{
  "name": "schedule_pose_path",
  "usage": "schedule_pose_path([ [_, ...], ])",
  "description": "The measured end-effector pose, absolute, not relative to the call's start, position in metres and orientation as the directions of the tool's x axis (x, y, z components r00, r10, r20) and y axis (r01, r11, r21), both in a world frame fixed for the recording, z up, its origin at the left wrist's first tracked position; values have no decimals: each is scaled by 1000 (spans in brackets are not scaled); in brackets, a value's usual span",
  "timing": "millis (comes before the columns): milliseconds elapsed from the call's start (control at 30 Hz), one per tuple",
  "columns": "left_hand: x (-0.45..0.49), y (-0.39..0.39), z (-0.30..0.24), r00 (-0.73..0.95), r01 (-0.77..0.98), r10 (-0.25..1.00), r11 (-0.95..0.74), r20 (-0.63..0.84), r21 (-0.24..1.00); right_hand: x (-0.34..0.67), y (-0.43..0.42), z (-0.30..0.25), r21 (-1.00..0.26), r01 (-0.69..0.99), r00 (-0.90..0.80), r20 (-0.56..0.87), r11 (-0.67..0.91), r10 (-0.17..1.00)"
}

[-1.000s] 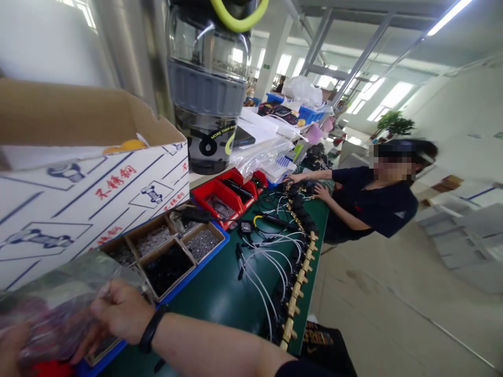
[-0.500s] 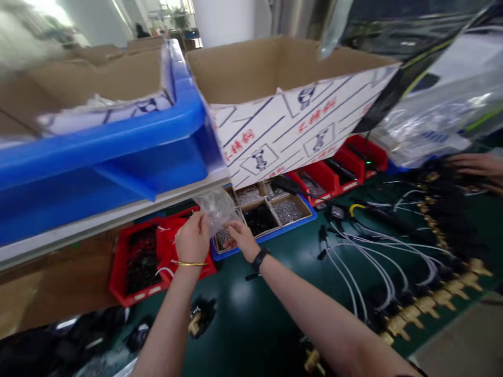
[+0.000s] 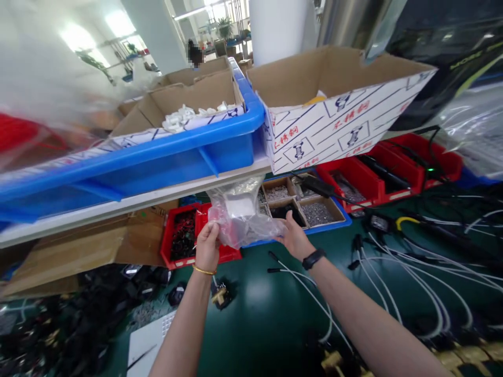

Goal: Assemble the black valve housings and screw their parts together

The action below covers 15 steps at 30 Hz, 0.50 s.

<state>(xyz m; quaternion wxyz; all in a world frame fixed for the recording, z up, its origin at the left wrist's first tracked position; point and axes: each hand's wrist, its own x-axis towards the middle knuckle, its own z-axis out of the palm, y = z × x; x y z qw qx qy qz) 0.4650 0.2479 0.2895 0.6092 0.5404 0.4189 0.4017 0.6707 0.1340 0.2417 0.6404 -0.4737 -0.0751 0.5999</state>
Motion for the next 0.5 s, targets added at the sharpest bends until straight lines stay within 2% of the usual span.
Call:
schedule_pose_path([
  [100,452,218,289,383,-33,917,137,-114,990,686,120,277,-669,-698,64,-414,-256,908],
  [200,442,183,290,436,16,890,142,-135,990,686,115,302,-728,-607,-44,-369,-318,928],
  [300,431,149,292,394,88,908,117,-143,989,674,120,301,-801,-529,63,-367,-281,928],
  [433,410,107,288,171,179,973,124,-155,976,647,130,270,-892,-430,307,-287,-136,907],
  [500,397,84,283,91,196,976,177,-198,964,626,127,254,-924,-366,345,-241,-107,907],
])
